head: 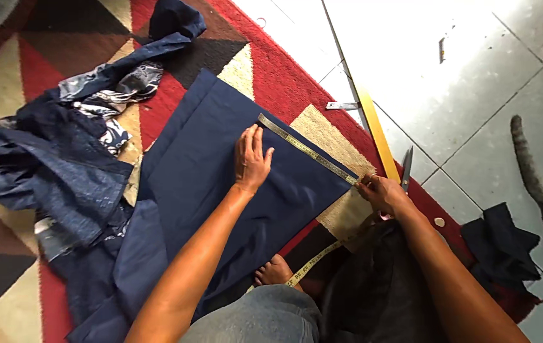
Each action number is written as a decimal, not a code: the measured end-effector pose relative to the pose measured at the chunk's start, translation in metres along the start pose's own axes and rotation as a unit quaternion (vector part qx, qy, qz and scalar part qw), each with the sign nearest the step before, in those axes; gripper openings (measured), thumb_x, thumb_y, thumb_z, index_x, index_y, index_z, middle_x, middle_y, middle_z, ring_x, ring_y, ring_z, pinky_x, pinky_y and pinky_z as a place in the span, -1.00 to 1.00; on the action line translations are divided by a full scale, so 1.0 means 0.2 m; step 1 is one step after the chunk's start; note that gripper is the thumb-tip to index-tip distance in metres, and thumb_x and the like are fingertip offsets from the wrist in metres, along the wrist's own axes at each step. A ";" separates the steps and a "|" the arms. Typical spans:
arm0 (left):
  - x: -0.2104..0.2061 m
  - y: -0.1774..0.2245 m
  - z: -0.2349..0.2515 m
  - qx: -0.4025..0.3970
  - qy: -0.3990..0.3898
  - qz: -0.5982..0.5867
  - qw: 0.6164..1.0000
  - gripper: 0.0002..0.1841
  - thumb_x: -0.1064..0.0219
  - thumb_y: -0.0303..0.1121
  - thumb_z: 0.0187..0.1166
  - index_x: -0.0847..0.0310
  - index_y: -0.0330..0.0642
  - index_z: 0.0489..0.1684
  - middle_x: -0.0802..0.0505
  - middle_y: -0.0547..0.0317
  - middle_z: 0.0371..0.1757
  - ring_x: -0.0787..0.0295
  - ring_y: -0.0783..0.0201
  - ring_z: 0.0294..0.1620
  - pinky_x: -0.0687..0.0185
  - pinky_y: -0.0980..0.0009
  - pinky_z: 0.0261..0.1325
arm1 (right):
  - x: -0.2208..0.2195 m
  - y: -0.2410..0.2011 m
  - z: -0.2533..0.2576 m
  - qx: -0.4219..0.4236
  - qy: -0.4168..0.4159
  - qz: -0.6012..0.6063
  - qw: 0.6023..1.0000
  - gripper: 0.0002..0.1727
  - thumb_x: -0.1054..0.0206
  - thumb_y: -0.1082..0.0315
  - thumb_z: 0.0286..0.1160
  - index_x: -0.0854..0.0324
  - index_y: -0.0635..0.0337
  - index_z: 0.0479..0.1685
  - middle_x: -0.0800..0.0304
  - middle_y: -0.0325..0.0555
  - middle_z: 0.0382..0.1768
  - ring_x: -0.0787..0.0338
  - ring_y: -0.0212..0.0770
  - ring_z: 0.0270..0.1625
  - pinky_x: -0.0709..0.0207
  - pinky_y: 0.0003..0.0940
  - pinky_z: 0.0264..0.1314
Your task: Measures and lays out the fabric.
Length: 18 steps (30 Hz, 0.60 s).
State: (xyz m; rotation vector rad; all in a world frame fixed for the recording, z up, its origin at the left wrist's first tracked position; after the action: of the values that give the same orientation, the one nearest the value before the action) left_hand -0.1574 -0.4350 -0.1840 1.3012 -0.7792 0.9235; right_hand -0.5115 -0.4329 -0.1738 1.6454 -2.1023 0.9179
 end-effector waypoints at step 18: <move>-0.12 -0.02 -0.03 -0.066 -0.086 0.067 0.992 -0.22 -0.02 0.18 0.75 -0.17 -0.18 0.85 -0.20 0.04 0.90 0.06 -0.24 0.90 0.26 -0.45 0.75 | 0.02 -0.02 -0.01 -0.002 0.014 0.002 1.000 -0.58 -0.21 0.10 0.80 -0.70 0.34 0.12 -0.83 0.27 -0.11 -0.82 0.21 0.00 -0.55 0.25 0.22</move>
State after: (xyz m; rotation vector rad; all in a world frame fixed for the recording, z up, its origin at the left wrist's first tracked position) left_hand -0.1652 -0.4314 -0.2074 1.2344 -1.0549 0.8574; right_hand -0.5096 -0.4349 -0.1701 1.6175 -2.0878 0.9327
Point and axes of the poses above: each hand's wrist, its own z-axis towards the middle knuckle, its own x-axis out of the back of the hand, y = z × x, the point moved 4 cm from there along z, towards the middle knuckle
